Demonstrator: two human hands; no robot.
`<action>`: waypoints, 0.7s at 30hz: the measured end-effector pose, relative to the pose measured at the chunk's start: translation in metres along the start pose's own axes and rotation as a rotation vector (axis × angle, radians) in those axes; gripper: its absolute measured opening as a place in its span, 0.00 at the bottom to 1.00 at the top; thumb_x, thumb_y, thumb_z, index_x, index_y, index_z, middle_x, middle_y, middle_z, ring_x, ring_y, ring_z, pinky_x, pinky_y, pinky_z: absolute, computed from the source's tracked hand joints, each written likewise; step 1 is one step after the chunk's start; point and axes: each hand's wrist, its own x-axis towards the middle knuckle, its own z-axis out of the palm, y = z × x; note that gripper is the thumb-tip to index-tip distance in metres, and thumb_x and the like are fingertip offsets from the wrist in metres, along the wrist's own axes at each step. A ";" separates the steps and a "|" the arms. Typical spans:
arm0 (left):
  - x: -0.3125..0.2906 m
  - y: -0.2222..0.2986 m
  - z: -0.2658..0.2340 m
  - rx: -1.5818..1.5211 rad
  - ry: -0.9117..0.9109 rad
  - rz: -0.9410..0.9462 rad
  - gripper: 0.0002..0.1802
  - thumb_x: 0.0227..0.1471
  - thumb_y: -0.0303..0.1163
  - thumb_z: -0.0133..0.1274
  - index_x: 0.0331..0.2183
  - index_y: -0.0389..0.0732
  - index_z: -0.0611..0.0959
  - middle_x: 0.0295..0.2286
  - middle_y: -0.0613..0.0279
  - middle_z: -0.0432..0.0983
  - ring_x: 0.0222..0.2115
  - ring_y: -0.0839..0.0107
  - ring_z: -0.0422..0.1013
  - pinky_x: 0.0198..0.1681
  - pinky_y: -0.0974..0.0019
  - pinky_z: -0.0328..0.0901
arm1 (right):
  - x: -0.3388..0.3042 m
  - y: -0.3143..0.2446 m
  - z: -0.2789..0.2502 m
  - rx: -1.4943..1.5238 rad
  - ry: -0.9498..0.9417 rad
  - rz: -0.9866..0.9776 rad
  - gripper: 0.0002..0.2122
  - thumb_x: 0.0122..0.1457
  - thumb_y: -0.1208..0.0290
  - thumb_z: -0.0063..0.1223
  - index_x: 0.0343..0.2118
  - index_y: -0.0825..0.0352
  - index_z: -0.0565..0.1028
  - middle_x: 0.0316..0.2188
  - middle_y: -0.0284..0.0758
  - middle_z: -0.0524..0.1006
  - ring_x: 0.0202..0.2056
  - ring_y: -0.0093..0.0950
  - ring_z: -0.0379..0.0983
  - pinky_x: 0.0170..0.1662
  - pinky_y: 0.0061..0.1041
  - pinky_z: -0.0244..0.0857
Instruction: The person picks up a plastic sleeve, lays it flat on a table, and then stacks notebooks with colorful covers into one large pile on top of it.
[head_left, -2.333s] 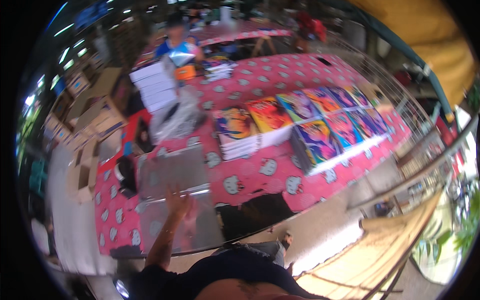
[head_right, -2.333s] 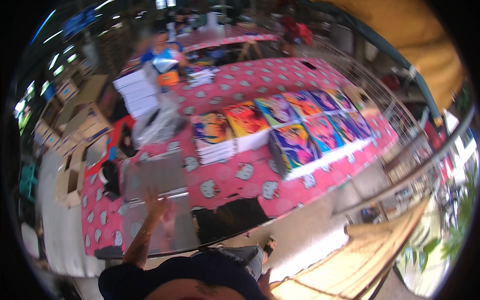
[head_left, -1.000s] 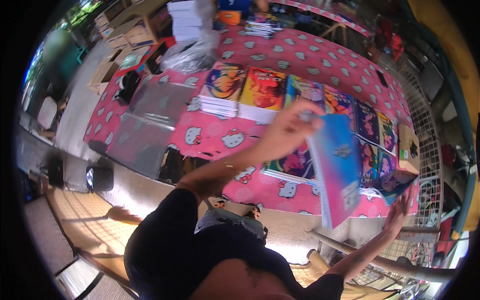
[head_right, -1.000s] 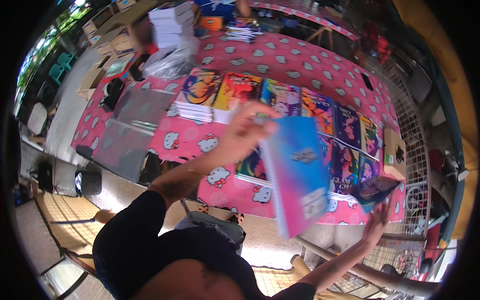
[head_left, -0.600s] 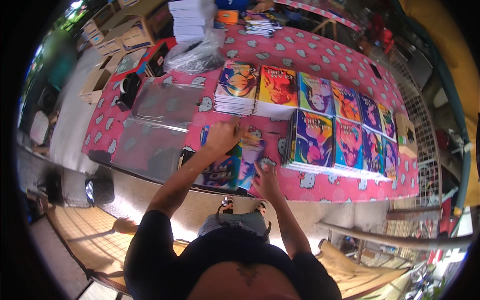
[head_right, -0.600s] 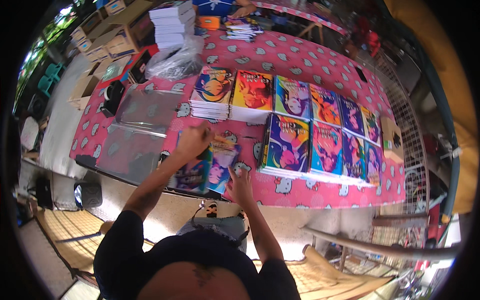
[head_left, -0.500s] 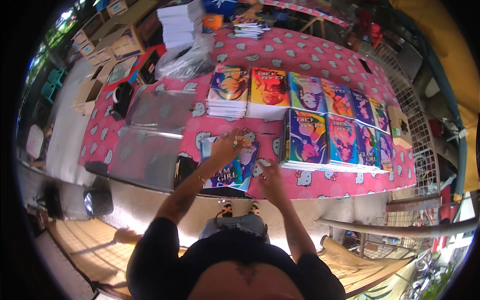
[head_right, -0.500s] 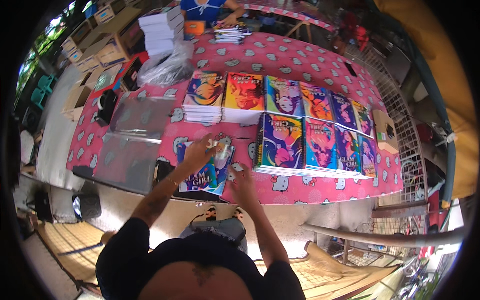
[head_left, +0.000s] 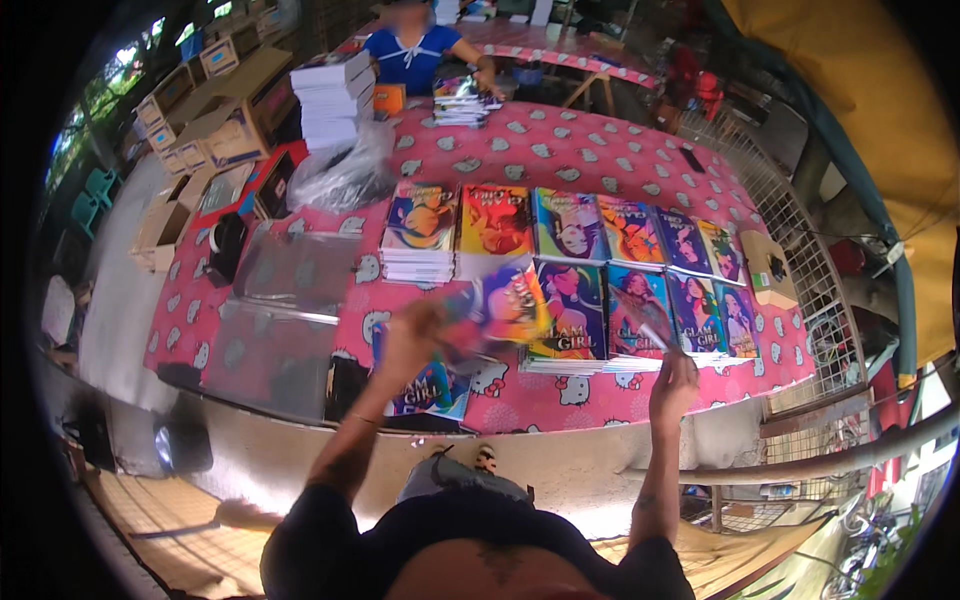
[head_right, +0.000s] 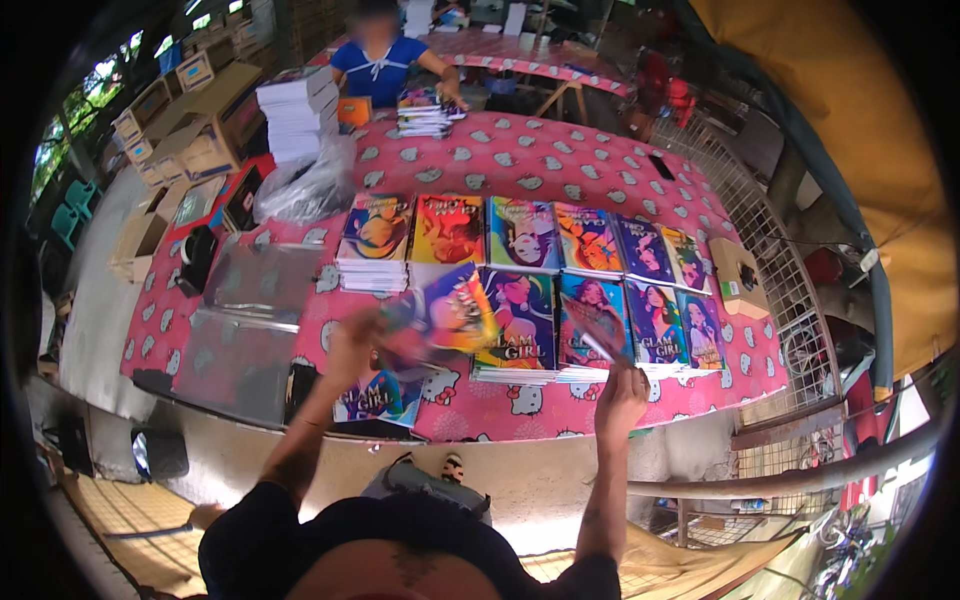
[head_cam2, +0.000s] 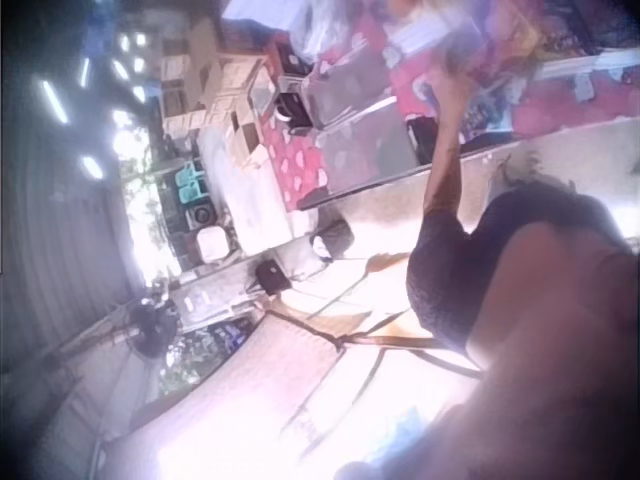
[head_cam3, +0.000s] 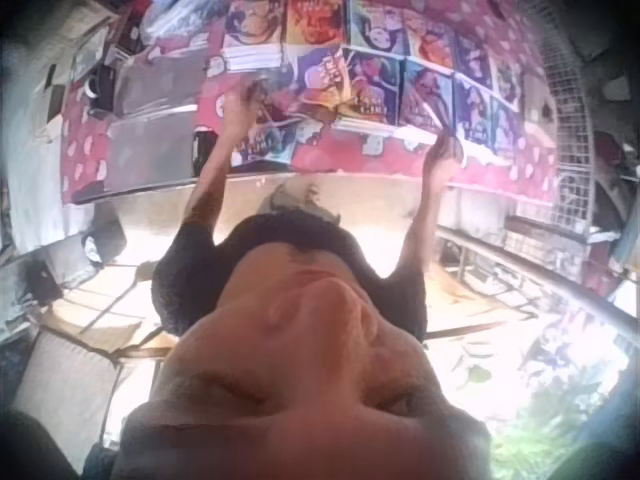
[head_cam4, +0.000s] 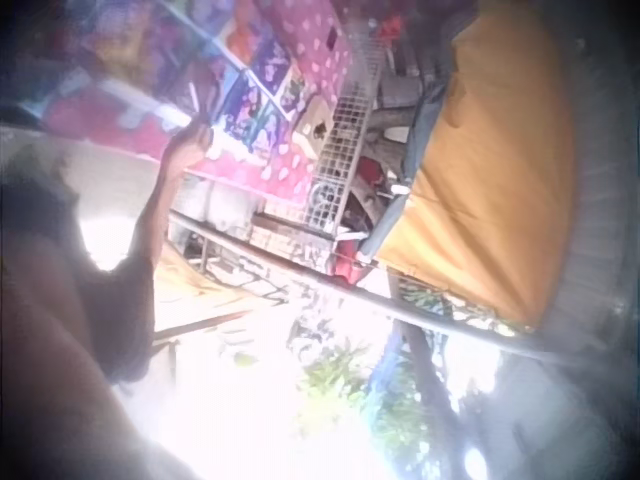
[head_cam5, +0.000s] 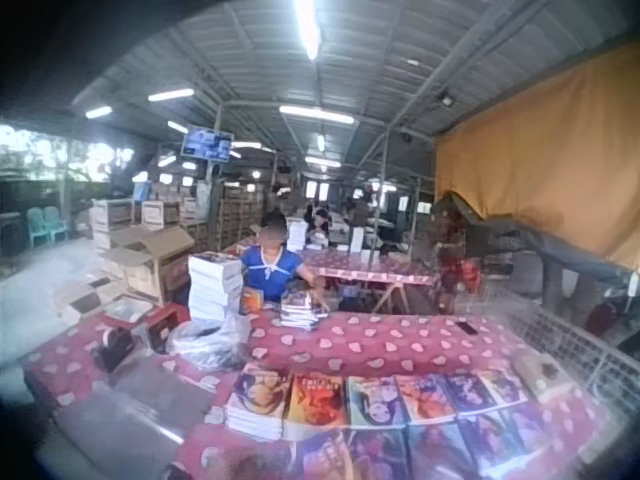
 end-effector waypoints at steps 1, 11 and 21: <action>0.022 0.040 -0.024 -0.068 0.163 -0.074 0.08 0.54 0.23 0.54 0.38 0.36 0.79 0.26 0.64 0.74 0.25 0.76 0.70 0.28 0.69 0.65 | 0.005 -0.031 -0.014 0.049 0.056 0.027 0.07 0.56 0.81 0.51 0.38 0.69 0.76 0.36 0.41 0.79 0.37 0.38 0.76 0.42 0.34 0.67; 0.100 0.056 -0.081 0.423 -0.214 0.019 0.10 0.48 0.31 0.55 0.35 0.39 0.81 0.17 0.59 0.73 0.14 0.71 0.70 0.21 0.67 0.64 | -0.135 -0.205 0.133 0.603 -0.627 -0.255 0.12 0.55 0.73 0.52 0.43 0.60 0.78 0.41 0.36 0.77 0.42 0.38 0.74 0.39 0.37 0.70; 0.125 -0.112 -0.036 0.909 -0.219 0.383 0.26 0.52 0.32 0.54 0.53 0.48 0.71 0.24 0.54 0.79 0.23 0.56 0.77 0.28 0.54 0.72 | 0.095 -0.171 0.255 -0.038 -0.290 -0.379 0.20 0.53 0.76 0.51 0.51 0.65 0.71 0.48 0.40 0.73 0.50 0.39 0.69 0.55 0.44 0.58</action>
